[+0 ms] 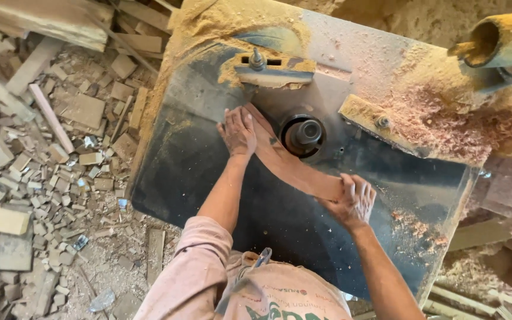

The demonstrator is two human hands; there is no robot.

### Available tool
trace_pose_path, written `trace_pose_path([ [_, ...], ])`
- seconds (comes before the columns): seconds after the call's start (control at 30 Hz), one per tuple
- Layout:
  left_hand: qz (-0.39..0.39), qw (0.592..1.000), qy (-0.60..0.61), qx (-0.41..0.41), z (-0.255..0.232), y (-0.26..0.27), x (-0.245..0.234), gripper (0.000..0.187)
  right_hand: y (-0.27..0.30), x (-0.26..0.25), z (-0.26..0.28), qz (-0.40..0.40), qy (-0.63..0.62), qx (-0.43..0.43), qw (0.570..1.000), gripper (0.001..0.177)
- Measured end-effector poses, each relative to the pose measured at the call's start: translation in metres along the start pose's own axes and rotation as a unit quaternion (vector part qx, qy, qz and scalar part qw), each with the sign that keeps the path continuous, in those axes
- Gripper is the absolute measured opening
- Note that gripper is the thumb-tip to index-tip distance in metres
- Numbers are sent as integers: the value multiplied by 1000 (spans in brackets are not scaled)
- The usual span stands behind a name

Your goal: The person uses a router table to shape a curved piece of wood. They guide the wood against the spinning router bit, repeatedly flipping and repositioning it to smooth both edges and surfaces.

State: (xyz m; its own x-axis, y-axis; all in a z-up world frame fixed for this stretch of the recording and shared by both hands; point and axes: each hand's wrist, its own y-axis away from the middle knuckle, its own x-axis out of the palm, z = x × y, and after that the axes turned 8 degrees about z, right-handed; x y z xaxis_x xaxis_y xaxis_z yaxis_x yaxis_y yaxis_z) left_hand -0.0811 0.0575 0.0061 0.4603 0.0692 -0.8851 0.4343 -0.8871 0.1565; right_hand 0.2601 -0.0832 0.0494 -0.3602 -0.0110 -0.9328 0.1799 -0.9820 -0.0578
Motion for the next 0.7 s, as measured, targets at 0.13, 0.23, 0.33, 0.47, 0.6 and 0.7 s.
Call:
trace_pose_path([
  [0.13, 57, 998, -1, 10, -10, 63, -20, 42, 48, -17, -17, 45, 1, 14, 999, 95],
  [0.23, 45, 998, -34, 29, -18, 110, -2, 42, 90, -25, -47, 55, 23, 25, 998, 93],
  [0.33, 3, 999, -26, 32, -28, 139, 21, 40, 108, -36, -73, 59, 27, 10, 998, 94],
  [0.47, -35, 999, 1, 38, -30, 143, 41, 38, 108, -37, -91, 45, 39, -12, 998, 97],
  [0.6, -75, 997, -9, 34, -35, 128, 43, 33, 97, -30, -92, 46, 30, -6, 999, 99],
  [0.7, -62, 998, -19, 23, -36, 115, 45, 36, 88, -25, -94, 46, 38, 11, 998, 99],
])
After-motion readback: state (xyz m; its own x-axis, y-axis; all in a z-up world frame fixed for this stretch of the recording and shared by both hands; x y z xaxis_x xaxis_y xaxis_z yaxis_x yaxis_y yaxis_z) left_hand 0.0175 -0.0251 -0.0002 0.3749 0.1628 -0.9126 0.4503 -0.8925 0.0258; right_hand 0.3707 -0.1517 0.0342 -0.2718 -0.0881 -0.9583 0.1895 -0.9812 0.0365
